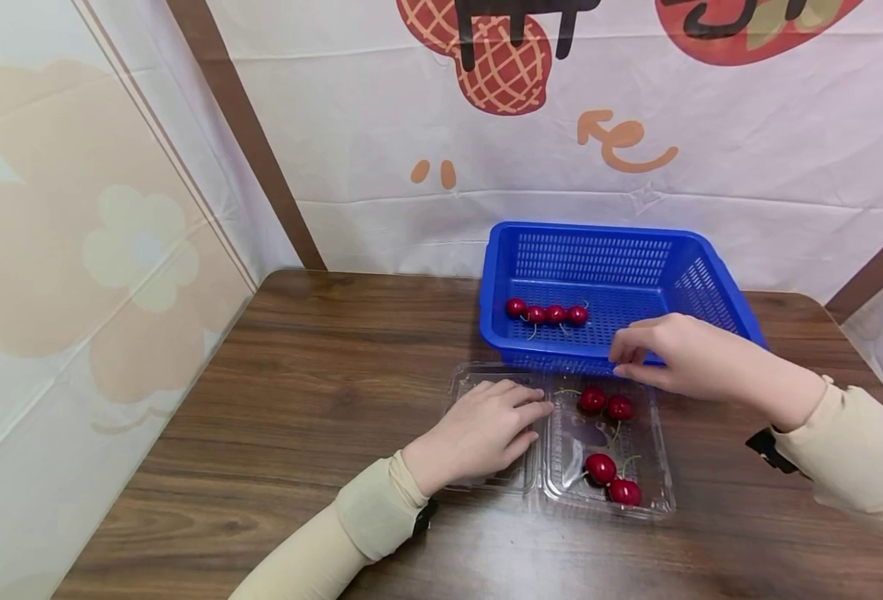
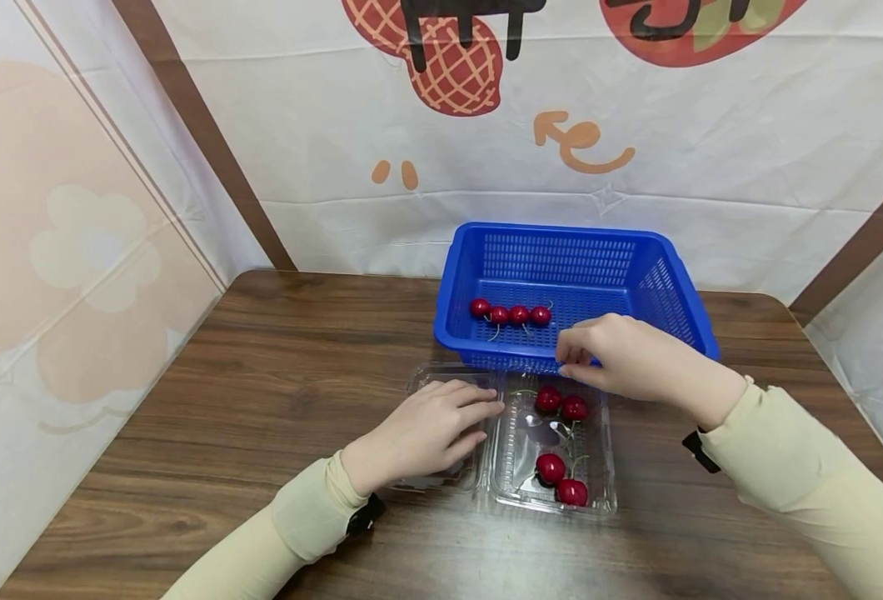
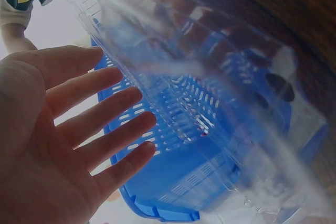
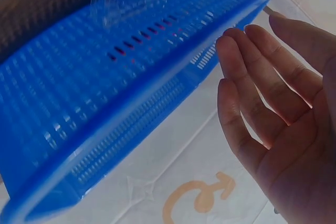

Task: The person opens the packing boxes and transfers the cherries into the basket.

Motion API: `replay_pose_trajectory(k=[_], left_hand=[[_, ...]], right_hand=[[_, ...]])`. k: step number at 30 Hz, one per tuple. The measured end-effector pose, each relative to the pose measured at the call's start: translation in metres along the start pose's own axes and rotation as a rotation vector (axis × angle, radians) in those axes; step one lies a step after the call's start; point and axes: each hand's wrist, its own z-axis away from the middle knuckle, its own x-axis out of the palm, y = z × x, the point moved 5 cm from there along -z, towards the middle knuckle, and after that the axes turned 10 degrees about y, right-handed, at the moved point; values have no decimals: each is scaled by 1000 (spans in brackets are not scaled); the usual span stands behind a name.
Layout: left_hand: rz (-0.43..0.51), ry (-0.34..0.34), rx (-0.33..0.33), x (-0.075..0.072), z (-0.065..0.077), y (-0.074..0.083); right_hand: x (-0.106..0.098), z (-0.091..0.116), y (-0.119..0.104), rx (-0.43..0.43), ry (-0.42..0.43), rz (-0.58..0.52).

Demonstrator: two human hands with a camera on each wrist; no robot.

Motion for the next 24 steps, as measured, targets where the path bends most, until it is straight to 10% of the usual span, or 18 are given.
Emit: replay_pose_trajectory(k=[24], left_hand=[[1, 7, 0, 2, 0, -1]], right_hand=[[36, 26, -19, -49, 8, -123]])
